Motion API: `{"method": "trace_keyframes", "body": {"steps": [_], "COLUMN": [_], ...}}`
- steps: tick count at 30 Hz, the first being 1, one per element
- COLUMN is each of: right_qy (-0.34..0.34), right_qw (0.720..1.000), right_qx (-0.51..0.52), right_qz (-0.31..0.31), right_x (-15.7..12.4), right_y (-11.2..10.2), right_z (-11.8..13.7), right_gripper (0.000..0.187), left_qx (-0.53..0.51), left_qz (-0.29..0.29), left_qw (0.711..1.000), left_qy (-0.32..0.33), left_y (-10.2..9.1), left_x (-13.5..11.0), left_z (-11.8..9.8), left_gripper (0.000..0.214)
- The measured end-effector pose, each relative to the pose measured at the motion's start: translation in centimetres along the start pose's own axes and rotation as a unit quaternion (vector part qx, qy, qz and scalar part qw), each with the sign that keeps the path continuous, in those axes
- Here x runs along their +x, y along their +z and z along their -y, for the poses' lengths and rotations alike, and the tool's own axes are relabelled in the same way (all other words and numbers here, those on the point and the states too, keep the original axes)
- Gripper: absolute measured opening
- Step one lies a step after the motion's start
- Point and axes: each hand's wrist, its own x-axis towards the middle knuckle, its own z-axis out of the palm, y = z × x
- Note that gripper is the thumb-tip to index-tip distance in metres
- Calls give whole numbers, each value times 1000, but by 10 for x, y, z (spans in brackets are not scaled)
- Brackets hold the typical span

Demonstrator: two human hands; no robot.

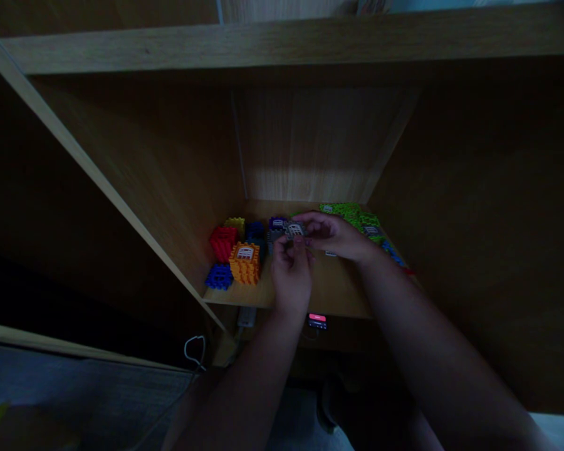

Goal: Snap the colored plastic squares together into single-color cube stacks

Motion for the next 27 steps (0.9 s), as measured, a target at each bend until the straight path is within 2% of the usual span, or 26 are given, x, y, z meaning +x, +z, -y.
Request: {"method": "trace_keyframes", "body": {"steps": [4, 9, 14, 17, 23, 27], "right_qy": [-1, -14, -27, -25, -26, -35], "right_qw": [999, 997, 995, 992, 984, 978], "right_qx": [-29, -55, -74, -71, -65, -86], "right_qz": [-19, -57, -67, -97, -166, -188], "right_x": [2, 3, 3, 7, 15, 20], "right_y": [-1, 1, 4, 6, 10, 12], "right_z": [-3, -2, 1, -1, -13, -21], "right_gripper": [66, 61, 56, 57, 62, 60], "left_qx": [-10, -12, -8, 5, 81, 143], "left_qz": [-17, -16, 0, 23, 44, 73], "left_qw": [1000, 1000, 1000, 1000, 996, 987], "left_qy": [-6, -2, 9, 8, -13, 26], "left_y": [0, -1, 0, 2, 3, 3], "left_x": [2, 0, -2, -3, -5, -11], "left_z": [-2, -4, -7, -7, -2, -5], "left_gripper": [48, 46, 46, 49, 40, 37]}}
